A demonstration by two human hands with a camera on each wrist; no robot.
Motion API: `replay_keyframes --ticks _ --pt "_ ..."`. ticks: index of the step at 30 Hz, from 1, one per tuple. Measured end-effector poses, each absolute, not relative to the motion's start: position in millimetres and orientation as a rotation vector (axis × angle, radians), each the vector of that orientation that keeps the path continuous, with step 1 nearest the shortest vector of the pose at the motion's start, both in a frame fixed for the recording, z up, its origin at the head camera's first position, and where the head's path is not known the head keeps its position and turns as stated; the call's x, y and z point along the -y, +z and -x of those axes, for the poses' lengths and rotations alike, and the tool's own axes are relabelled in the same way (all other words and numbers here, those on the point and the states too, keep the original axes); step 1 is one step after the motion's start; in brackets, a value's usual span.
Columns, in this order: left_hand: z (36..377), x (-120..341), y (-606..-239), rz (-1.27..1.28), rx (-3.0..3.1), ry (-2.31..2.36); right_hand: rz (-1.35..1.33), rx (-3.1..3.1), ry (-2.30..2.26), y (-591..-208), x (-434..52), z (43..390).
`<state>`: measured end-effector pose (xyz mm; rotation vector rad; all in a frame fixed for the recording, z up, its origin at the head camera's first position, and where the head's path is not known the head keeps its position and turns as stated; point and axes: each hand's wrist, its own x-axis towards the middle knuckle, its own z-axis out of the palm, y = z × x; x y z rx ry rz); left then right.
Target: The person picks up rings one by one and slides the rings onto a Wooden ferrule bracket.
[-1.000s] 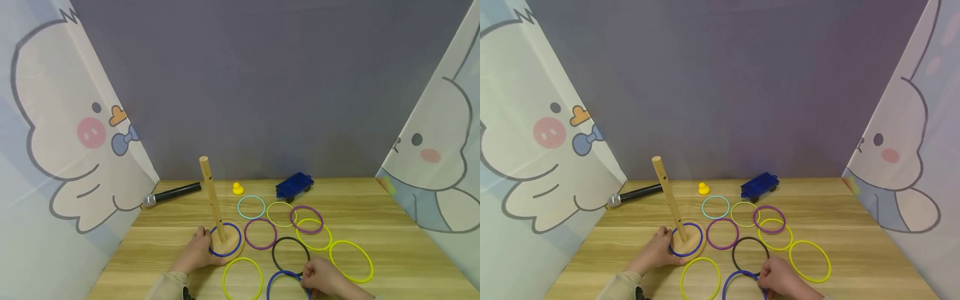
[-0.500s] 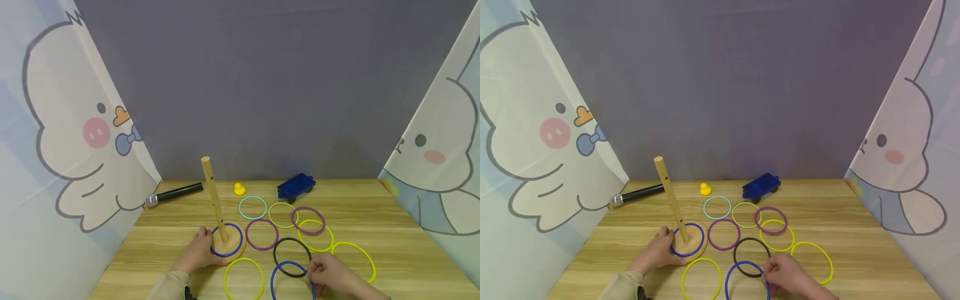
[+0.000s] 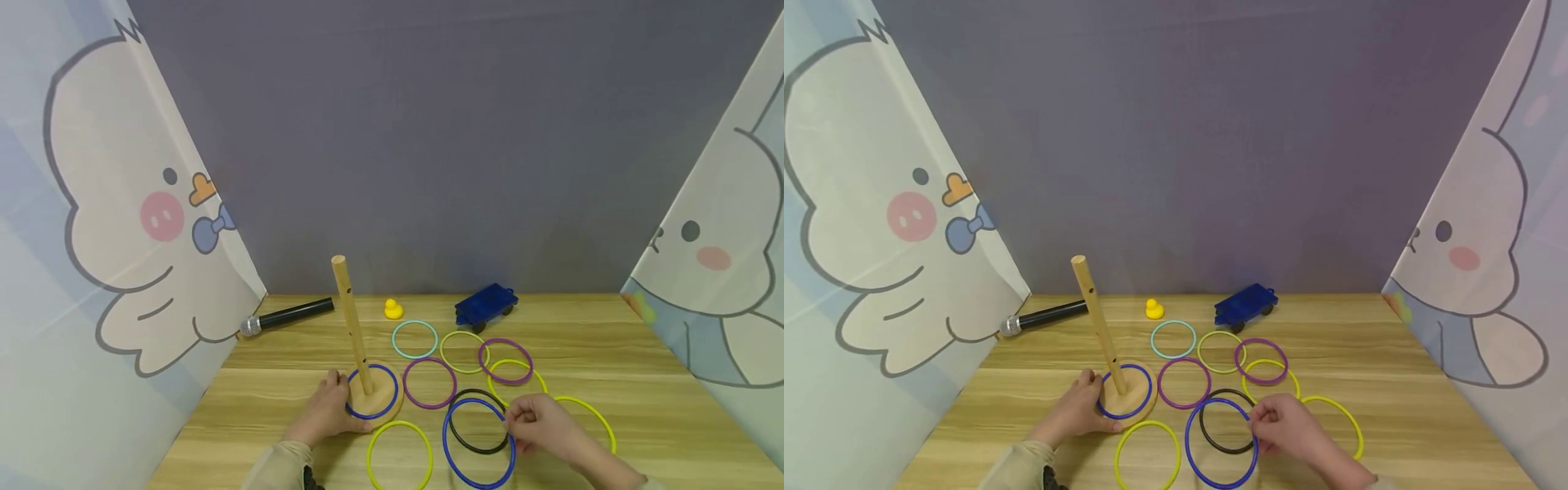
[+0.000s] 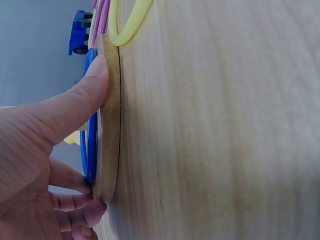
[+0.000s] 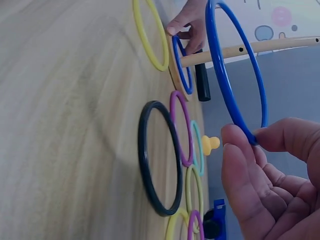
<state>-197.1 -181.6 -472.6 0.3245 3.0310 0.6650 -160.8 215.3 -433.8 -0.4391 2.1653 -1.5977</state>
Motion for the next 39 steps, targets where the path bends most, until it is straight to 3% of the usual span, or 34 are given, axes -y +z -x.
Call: replay_keyframes --ticks 39 --pt "195 181 -473 -0.313 -3.029 0.677 0.396 -2.243 -1.744 -355 -179 188"
